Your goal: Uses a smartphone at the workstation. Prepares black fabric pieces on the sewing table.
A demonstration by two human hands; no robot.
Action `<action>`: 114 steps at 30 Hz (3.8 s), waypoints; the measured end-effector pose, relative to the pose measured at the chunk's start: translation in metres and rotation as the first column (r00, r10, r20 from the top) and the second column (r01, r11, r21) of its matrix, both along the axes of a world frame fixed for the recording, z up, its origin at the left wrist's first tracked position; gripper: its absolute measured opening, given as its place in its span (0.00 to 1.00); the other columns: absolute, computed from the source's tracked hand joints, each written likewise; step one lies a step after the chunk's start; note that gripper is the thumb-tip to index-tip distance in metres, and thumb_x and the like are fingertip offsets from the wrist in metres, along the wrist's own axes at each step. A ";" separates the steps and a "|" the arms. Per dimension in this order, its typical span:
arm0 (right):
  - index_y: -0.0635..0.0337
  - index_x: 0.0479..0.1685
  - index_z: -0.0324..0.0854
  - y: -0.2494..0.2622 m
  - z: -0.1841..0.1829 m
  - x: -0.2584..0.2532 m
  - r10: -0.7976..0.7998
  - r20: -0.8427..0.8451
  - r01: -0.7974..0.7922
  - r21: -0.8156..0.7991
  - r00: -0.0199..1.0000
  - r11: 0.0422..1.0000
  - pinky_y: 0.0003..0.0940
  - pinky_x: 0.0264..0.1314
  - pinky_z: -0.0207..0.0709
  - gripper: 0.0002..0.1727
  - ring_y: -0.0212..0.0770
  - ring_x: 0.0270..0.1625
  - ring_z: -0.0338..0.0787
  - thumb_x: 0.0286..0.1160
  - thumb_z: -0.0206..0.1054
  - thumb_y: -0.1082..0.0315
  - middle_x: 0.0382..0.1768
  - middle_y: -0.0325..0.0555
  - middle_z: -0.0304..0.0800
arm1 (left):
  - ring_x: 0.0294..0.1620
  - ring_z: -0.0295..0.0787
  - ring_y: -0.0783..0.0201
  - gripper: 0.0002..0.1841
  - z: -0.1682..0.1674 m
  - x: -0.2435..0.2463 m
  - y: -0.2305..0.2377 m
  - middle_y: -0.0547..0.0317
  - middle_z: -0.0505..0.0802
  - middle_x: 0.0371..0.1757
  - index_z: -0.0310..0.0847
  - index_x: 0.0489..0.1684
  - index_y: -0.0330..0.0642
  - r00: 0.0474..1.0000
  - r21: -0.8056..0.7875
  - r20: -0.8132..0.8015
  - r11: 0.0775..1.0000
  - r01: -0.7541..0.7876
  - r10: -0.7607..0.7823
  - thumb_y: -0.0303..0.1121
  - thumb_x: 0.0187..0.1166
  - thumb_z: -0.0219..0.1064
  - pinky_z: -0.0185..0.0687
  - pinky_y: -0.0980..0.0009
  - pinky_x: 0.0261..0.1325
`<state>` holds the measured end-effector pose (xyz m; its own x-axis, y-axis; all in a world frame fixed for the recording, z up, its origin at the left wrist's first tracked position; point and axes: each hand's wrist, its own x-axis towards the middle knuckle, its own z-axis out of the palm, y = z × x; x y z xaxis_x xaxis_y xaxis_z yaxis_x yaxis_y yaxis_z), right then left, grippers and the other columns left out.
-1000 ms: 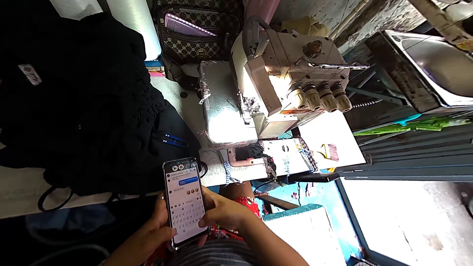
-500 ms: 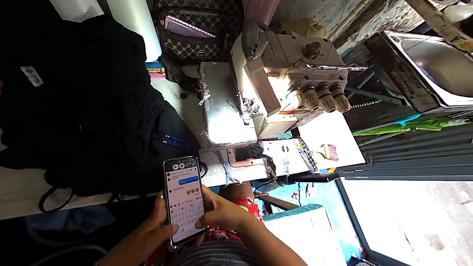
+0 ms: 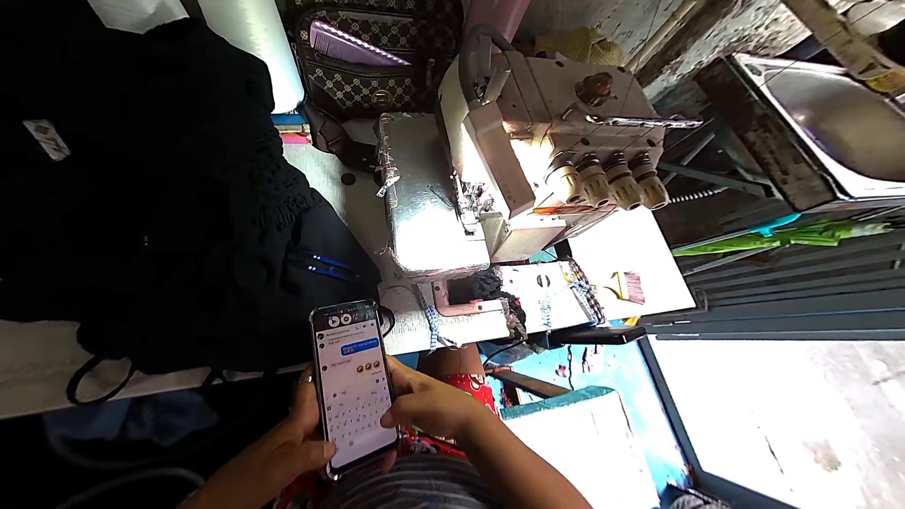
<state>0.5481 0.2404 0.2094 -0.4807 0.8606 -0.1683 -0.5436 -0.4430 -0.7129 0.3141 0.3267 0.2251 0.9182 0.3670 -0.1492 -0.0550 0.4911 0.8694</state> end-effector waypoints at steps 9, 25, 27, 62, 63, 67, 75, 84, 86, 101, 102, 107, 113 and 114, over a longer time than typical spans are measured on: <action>0.46 0.78 0.50 0.003 0.005 -0.001 0.000 0.010 0.000 -0.066 1.000 0.998 0.32 0.38 0.91 0.30 0.34 0.53 0.93 0.76 0.50 0.74 0.59 0.35 0.86 | 0.81 0.77 0.67 0.51 0.002 0.000 0.001 0.69 0.74 0.85 0.22 0.90 0.54 1.000 0.028 -0.006 0.999 0.026 -0.026 0.33 0.77 0.68 0.76 0.65 0.81; 0.52 0.81 0.45 0.002 0.003 -0.001 0.000 0.031 -0.002 0.055 1.000 0.998 0.34 0.43 0.93 0.43 0.36 0.59 0.93 0.66 0.62 0.85 0.64 0.37 0.85 | 0.77 0.80 0.71 0.48 0.008 0.002 0.001 0.73 0.77 0.81 0.27 0.88 0.55 0.997 0.017 -0.076 1.000 0.012 -0.010 0.29 0.74 0.66 0.79 0.67 0.79; 0.51 0.81 0.43 0.002 0.000 0.002 0.026 -0.014 -0.025 0.072 1.000 0.997 0.35 0.45 0.93 0.43 0.37 0.61 0.92 0.66 0.62 0.82 0.66 0.37 0.83 | 0.78 0.79 0.70 0.49 0.007 0.002 0.001 0.72 0.76 0.82 0.26 0.89 0.55 0.998 0.015 -0.060 1.000 0.022 -0.021 0.30 0.75 0.67 0.79 0.67 0.79; 0.53 0.82 0.43 0.001 0.000 -0.001 0.019 0.033 -0.021 0.073 0.999 0.997 0.35 0.42 0.93 0.44 0.39 0.58 0.94 0.65 0.63 0.86 0.65 0.41 0.85 | 0.80 0.77 0.71 0.47 0.002 0.001 -0.003 0.72 0.75 0.83 0.27 0.90 0.55 0.998 0.054 -0.059 0.999 -0.006 0.009 0.30 0.77 0.64 0.76 0.67 0.81; 0.52 0.82 0.42 0.001 0.000 0.000 0.031 0.019 -0.033 0.077 0.999 0.996 0.35 0.44 0.93 0.45 0.39 0.59 0.93 0.65 0.63 0.85 0.66 0.40 0.84 | 0.79 0.77 0.71 0.46 0.002 0.001 -0.003 0.73 0.76 0.83 0.28 0.89 0.55 0.998 0.049 -0.053 0.999 -0.010 0.013 0.29 0.77 0.64 0.77 0.67 0.81; 0.50 0.83 0.40 0.000 -0.004 0.003 0.062 -0.020 -0.060 0.081 0.998 0.995 0.37 0.45 0.92 0.44 0.38 0.64 0.91 0.65 0.60 0.81 0.69 0.39 0.81 | 0.79 0.78 0.69 0.47 0.002 -0.001 -0.002 0.71 0.76 0.83 0.28 0.89 0.56 0.999 0.003 -0.041 1.000 -0.004 0.004 0.25 0.76 0.63 0.78 0.65 0.80; 0.46 0.83 0.41 -0.001 -0.008 0.006 0.086 -0.173 -0.085 0.015 0.981 0.996 0.42 0.46 0.91 0.40 0.41 0.66 0.89 0.67 0.52 0.76 0.70 0.38 0.79 | 0.82 0.75 0.65 0.49 -0.008 -0.007 0.000 0.66 0.75 0.85 0.27 0.93 0.57 0.999 0.022 -0.014 0.999 0.034 -0.034 0.32 0.79 0.67 0.74 0.63 0.83; 0.47 0.84 0.41 -0.002 -0.005 0.003 0.081 -0.086 -0.078 0.029 0.993 0.997 0.39 0.42 0.92 0.41 0.40 0.66 0.90 0.69 0.55 0.80 0.69 0.38 0.81 | 0.80 0.77 0.68 0.46 0.002 -0.003 0.000 0.72 0.75 0.84 0.30 0.90 0.61 0.999 -0.009 0.002 0.999 0.041 -0.041 0.27 0.78 0.63 0.76 0.65 0.82; 0.49 0.83 0.42 -0.001 0.002 0.001 0.056 0.009 -0.057 0.044 0.998 0.997 0.34 0.37 0.91 0.43 0.38 0.61 0.92 0.68 0.61 0.81 0.67 0.38 0.83 | 0.80 0.77 0.69 0.46 0.004 -0.002 -0.001 0.74 0.75 0.84 0.30 0.89 0.61 1.000 -0.006 -0.017 1.000 0.027 -0.027 0.27 0.78 0.63 0.75 0.65 0.82; 0.43 0.79 0.47 -0.001 -0.003 0.001 0.030 -0.059 -0.030 0.001 0.998 1.000 0.34 0.33 0.90 0.31 0.37 0.56 0.93 0.76 0.52 0.71 0.64 0.36 0.84 | 0.82 0.74 0.66 0.43 0.000 -0.003 -0.002 0.66 0.73 0.86 0.28 0.93 0.57 1.000 0.076 -0.028 0.997 -0.005 0.007 0.32 0.85 0.61 0.72 0.63 0.84; 0.46 0.79 0.47 -0.001 -0.001 0.000 0.001 -0.012 -0.001 0.038 1.000 0.999 0.33 0.33 0.90 0.33 0.36 0.55 0.93 0.75 0.57 0.71 0.63 0.36 0.84 | 0.82 0.75 0.67 0.44 0.001 -0.002 -0.004 0.66 0.74 0.85 0.27 0.93 0.56 0.998 0.095 -0.052 0.995 -0.018 0.023 0.31 0.84 0.61 0.73 0.64 0.84; 0.62 0.81 0.48 0.002 0.006 -0.009 -0.166 0.161 0.146 0.127 0.973 0.981 0.29 0.48 0.90 0.37 0.30 0.57 0.92 0.74 0.65 0.77 0.61 0.38 0.85 | 0.81 0.74 0.74 0.49 0.010 0.004 -0.009 0.72 0.72 0.86 0.21 0.91 0.53 0.995 0.183 -0.105 0.983 0.019 0.000 0.35 0.82 0.65 0.74 0.69 0.83; 0.55 0.79 0.51 0.001 0.000 -0.003 -0.119 0.086 0.106 0.141 0.989 0.984 0.30 0.45 0.91 0.32 0.30 0.56 0.92 0.76 0.58 0.77 0.59 0.33 0.87 | 0.82 0.73 0.75 0.50 0.014 0.003 -0.009 0.70 0.70 0.87 0.19 0.90 0.49 0.990 0.182 -0.138 0.983 0.035 -0.010 0.32 0.81 0.66 0.74 0.70 0.83; 0.54 0.80 0.51 0.001 0.000 -0.002 -0.099 0.074 0.089 0.128 0.992 0.988 0.30 0.45 0.91 0.31 0.30 0.56 0.92 0.78 0.55 0.76 0.60 0.33 0.86 | 0.81 0.74 0.75 0.51 0.015 0.003 -0.009 0.69 0.71 0.86 0.18 0.90 0.48 0.990 0.172 -0.143 0.985 0.032 -0.007 0.31 0.80 0.66 0.75 0.70 0.83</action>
